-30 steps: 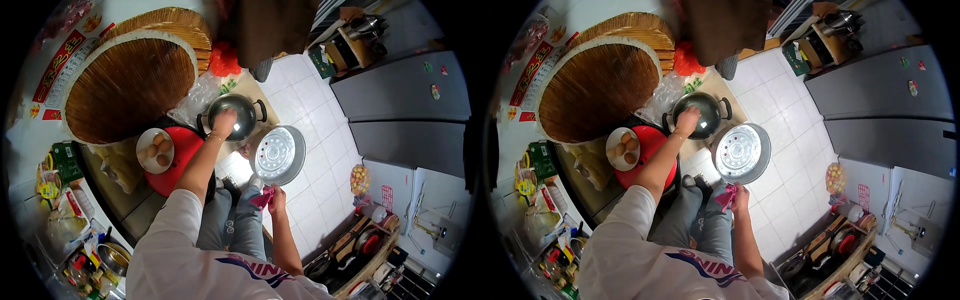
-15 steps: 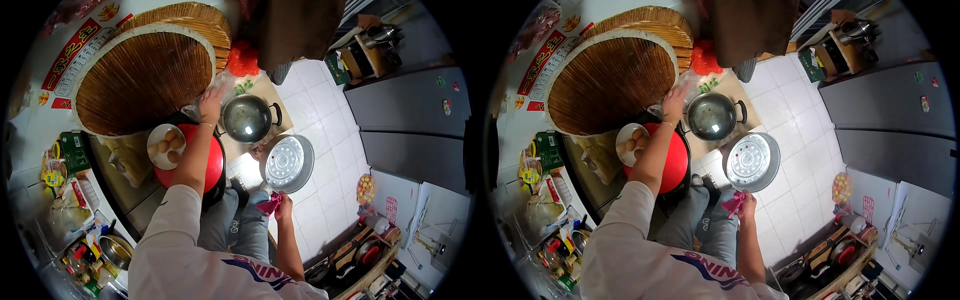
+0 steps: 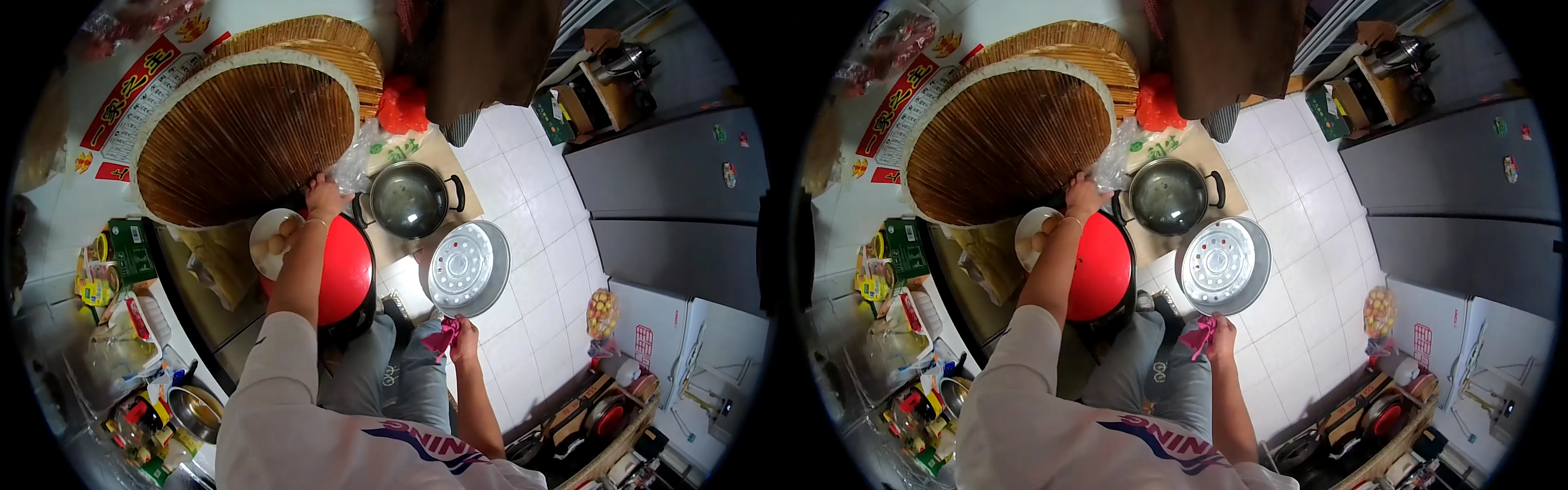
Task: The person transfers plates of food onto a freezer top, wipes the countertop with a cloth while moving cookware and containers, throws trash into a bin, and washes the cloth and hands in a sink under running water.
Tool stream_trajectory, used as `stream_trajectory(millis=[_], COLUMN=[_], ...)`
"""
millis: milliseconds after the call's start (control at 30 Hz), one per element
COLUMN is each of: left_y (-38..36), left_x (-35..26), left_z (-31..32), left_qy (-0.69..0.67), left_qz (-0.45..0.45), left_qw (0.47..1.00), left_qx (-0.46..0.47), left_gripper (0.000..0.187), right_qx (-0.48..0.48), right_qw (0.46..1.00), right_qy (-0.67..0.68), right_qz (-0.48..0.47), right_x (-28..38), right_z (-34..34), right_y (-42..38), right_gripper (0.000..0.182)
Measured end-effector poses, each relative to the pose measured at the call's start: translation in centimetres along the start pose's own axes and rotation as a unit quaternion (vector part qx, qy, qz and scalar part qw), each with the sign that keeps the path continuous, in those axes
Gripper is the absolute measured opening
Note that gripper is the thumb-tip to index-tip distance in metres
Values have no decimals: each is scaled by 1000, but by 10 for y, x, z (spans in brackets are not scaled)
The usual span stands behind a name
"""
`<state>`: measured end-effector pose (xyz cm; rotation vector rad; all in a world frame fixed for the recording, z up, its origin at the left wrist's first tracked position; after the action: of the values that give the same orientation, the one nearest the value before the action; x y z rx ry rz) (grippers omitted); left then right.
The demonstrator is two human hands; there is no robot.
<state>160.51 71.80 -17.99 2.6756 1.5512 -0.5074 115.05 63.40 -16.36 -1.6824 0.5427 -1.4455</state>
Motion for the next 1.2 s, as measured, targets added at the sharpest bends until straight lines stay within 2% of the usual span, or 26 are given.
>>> stream_trajectory(millis=[33,100,133,167,267,333,367,433,467,533,633,767,900,1100,1200], left_y=[5,13,18,20,26,28,27,16,10,-12,-39,-62,-94,-132,-154], left_x=[3,11,15,19,28,18,18,-8,-18,-47,-78,-102,-142,-191,-224], left_z=[-2,3,-6,-18,-22,-36,-36,-78,-96,-137,-170,-192,-218,-211,-197], left_qy=[0,-179,-200,-253,-318,-417,-417,-462,-461,-415,-348,-310,-267,-298,-358], left_qz=[0,-31,-74,-79,-72,41,41,114,120,245,304,314,413,470,471], left_qw=[1000,975,971,962,945,907,907,878,878,871,883,891,863,830,807], left_qx=[-1,126,108,65,25,-28,-28,-45,-46,-101,-84,-100,-116,-46,4], left_gripper=[43,37,30,25,28,31,31,43,43,53,54,46,41,32,31], right_qx=[0,8,9,5,-1,-10,-10,-12,-11,14,16,26,-5,-54,-74], right_qw=[1000,1000,1000,1000,1000,1000,1000,1000,1000,1000,999,998,997,993,991], right_qy=[0,-18,-17,-11,-4,-9,-9,-10,-6,-2,12,1,18,23,38], right_qz=[-1,-1,-2,0,0,1,1,-3,-7,-23,-41,-56,-71,-102,-109], right_x=[2,4,3,2,-7,-6,-6,-3,0,10,25,38,57,59,76], right_z=[0,2,3,3,-5,-8,-9,-4,-2,3,4,7,-6,-59,-81], right_y=[-4,-10,-12,-14,-15,-13,-12,-9,-11,-19,-34,-33,-61,-85,-110], right_gripper=[15,16,16,16,16,16,16,16,16,15,15,16,18,18,17])
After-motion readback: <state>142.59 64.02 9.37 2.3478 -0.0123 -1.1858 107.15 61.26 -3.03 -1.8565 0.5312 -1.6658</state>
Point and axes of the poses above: each hand's wrist, its own y-axis towards the middle knuckle, its own z-axis out of the palm, x = y × z, the point moved 6 cm from there along y, towards the middle knuckle, and after that the axes turned 11 degrees about -y, right-handed, at the moved point
